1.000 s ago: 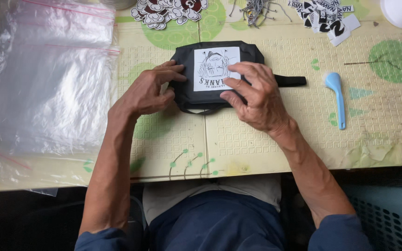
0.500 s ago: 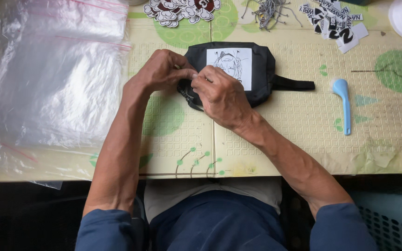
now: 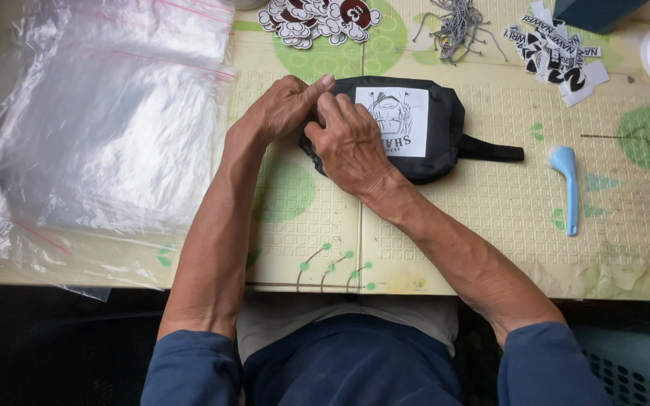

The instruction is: The person attaches a metal chain and a decorative bear-shaped charm to a small black bag. They then place the bag into a clear plastic zip-lock bag and seal it.

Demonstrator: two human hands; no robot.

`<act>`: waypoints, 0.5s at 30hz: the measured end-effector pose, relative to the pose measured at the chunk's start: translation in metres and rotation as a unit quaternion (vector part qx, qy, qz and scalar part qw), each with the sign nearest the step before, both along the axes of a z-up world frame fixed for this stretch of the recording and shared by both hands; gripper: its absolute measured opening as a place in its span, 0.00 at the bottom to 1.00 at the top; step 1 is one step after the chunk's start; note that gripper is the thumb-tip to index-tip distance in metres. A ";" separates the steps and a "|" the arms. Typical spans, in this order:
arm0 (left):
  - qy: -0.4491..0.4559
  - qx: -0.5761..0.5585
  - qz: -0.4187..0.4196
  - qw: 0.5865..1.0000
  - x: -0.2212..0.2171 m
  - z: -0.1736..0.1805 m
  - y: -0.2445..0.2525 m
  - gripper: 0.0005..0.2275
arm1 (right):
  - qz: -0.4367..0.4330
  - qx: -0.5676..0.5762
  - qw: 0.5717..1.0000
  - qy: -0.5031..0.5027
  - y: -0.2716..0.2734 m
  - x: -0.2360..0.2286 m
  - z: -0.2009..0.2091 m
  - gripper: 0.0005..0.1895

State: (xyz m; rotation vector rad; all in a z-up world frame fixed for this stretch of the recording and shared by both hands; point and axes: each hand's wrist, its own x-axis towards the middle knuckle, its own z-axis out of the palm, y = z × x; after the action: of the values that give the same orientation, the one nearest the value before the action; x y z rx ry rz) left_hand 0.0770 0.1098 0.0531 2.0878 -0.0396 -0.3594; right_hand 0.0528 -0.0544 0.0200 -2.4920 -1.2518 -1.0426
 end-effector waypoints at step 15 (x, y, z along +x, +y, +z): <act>0.022 -0.037 0.020 0.999 -0.002 0.003 0.001 0.27 | 0.156 -0.041 0.915 0.369 -0.030 0.038 0.023 0.18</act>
State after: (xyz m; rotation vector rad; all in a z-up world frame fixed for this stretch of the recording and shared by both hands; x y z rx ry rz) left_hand 0.0747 0.1110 0.0562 2.0034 0.0156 -0.3742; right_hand 0.0905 -0.0846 0.0430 -2.2603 -1.3554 0.0499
